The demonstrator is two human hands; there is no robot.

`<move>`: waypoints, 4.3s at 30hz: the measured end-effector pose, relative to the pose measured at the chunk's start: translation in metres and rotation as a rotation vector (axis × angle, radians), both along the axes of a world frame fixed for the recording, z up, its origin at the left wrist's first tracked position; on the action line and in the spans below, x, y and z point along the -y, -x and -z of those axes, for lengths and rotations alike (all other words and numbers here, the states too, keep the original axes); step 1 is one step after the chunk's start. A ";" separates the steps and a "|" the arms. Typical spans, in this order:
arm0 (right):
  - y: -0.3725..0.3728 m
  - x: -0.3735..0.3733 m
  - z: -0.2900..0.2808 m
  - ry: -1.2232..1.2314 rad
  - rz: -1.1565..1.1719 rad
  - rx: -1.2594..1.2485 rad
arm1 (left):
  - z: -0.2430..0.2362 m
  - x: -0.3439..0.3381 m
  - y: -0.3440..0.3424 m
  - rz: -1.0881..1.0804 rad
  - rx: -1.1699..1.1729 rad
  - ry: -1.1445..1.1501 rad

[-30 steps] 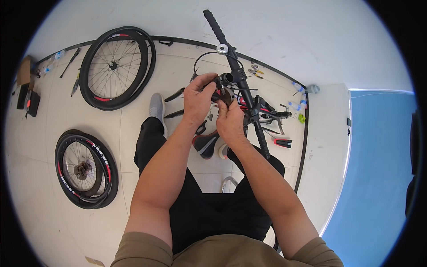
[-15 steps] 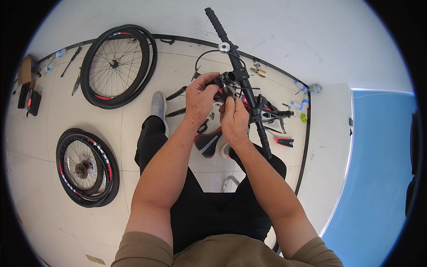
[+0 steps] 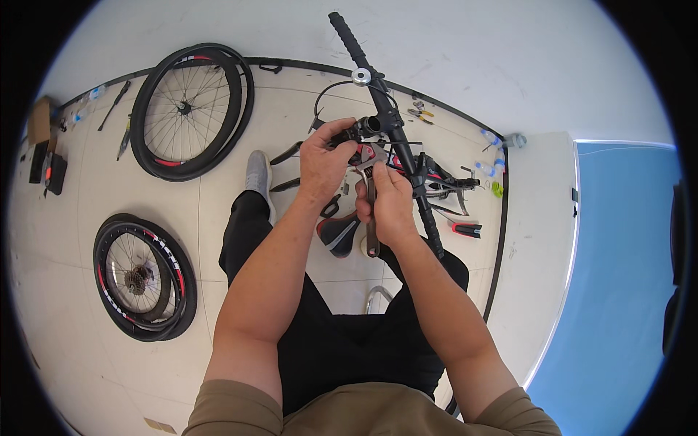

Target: The person uses pliers to adjust a small component on the bicycle handlebar stem. They repeatedly grip and reposition the part while holding the handlebar steady. The task continues without visible completion within the clip.

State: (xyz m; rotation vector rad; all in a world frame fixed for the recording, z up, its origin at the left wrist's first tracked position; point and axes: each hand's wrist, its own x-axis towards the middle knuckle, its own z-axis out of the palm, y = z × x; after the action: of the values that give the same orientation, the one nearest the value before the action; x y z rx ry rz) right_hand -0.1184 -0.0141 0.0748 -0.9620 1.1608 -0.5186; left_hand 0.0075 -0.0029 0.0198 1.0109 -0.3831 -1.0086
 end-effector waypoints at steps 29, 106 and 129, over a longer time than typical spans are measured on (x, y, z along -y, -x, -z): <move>-0.001 0.011 -0.015 -0.150 -0.060 0.010 | 0.003 0.003 0.003 -0.003 0.119 -0.018; -0.003 0.014 -0.007 -0.300 -0.049 0.208 | 0.014 0.007 0.000 0.007 0.173 -0.038; -0.003 0.019 -0.009 -0.336 -0.145 0.289 | -0.002 0.001 -0.005 0.050 -0.102 0.001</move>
State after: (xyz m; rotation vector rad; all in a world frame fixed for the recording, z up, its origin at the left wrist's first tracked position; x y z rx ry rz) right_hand -0.1158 -0.0327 0.0836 -0.6495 0.8751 -0.3191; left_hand 0.0123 -0.0035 0.0216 0.9488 -0.3265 -1.1003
